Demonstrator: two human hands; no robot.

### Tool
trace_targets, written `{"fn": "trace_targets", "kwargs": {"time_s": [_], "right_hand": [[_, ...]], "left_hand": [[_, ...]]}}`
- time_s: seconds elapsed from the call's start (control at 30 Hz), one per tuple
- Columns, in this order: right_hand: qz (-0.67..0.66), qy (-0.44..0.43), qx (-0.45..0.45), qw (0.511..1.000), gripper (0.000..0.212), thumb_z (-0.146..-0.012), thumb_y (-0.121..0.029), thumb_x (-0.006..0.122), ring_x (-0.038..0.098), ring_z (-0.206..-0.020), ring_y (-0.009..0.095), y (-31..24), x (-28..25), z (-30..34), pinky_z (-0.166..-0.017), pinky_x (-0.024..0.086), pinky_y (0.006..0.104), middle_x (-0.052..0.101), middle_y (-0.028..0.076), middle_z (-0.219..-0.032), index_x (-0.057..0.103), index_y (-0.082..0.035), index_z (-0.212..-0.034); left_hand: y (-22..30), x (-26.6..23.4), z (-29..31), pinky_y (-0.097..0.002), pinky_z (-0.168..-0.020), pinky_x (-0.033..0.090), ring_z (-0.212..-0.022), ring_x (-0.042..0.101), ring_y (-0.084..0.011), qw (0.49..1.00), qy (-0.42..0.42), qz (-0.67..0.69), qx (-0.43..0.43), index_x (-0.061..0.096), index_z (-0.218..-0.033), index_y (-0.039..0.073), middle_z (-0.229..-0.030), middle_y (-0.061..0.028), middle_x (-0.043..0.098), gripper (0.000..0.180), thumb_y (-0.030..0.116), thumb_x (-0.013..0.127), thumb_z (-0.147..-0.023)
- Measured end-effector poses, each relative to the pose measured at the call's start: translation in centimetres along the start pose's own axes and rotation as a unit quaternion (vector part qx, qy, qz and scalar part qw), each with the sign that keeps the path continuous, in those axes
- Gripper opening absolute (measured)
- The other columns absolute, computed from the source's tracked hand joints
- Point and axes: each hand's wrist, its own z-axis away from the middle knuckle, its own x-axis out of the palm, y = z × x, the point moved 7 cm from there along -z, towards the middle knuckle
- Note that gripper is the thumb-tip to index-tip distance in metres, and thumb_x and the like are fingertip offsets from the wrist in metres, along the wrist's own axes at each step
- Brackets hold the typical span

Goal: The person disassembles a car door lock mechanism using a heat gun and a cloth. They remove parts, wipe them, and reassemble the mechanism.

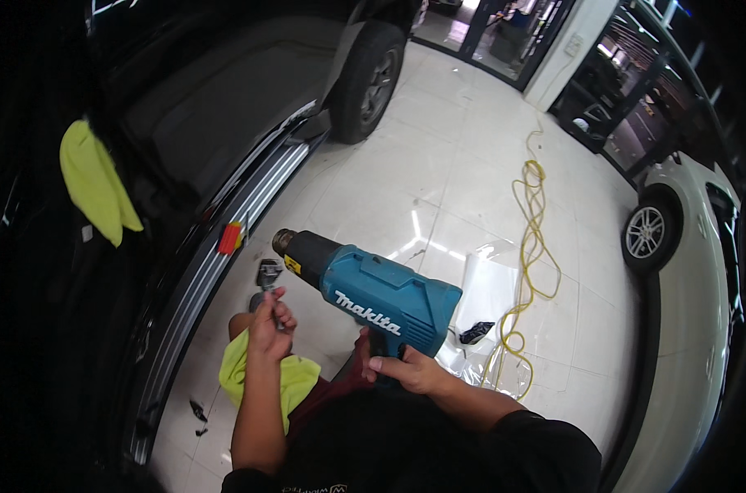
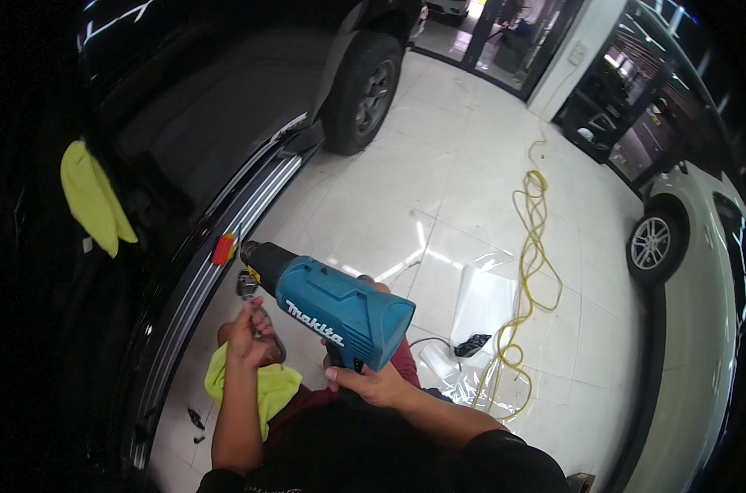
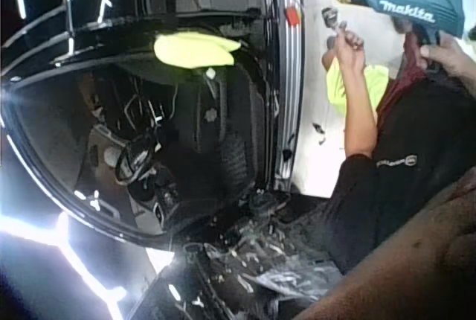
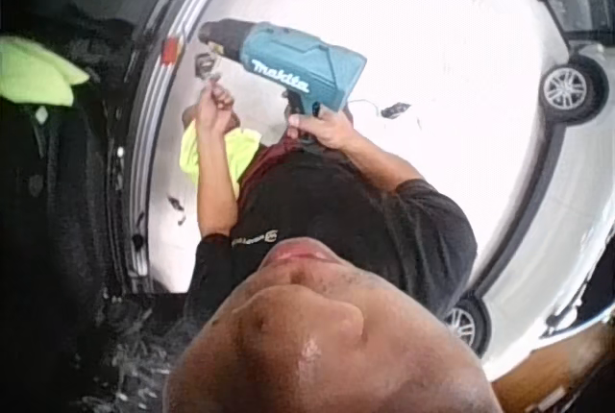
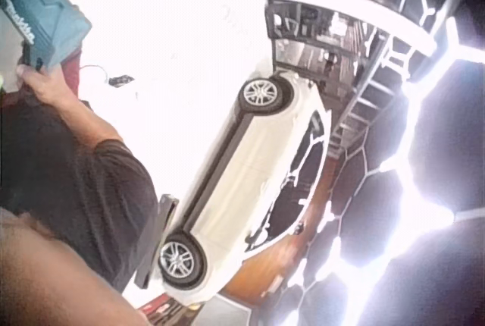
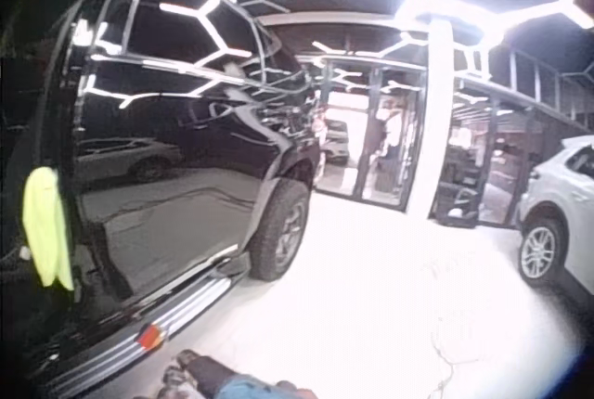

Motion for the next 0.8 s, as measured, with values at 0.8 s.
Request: {"fn": "trace_targets", "kwargs": {"time_s": [0.8], "right_hand": [[0.176, -0.026, -0.013, 0.984, 0.049, -0.083, -0.01, 0.06, 0.06, -0.071, 0.018, 2.2, 1.3, 0.6, -0.067, 0.05, 0.0308, 0.058, 0.011, -0.08, 0.039, -0.002, -0.126]], "left_hand": [[3.9, 4.5, 3.1, -0.0219, -0.045, 0.027, -0.048, 0.03, -0.0064, 0.991, -0.031, -0.058, 0.118, 0.053, -0.1, 0.004, -0.059, 0.0025, 0.038, 0.024, 0.026, 0.044, -0.101]]}}
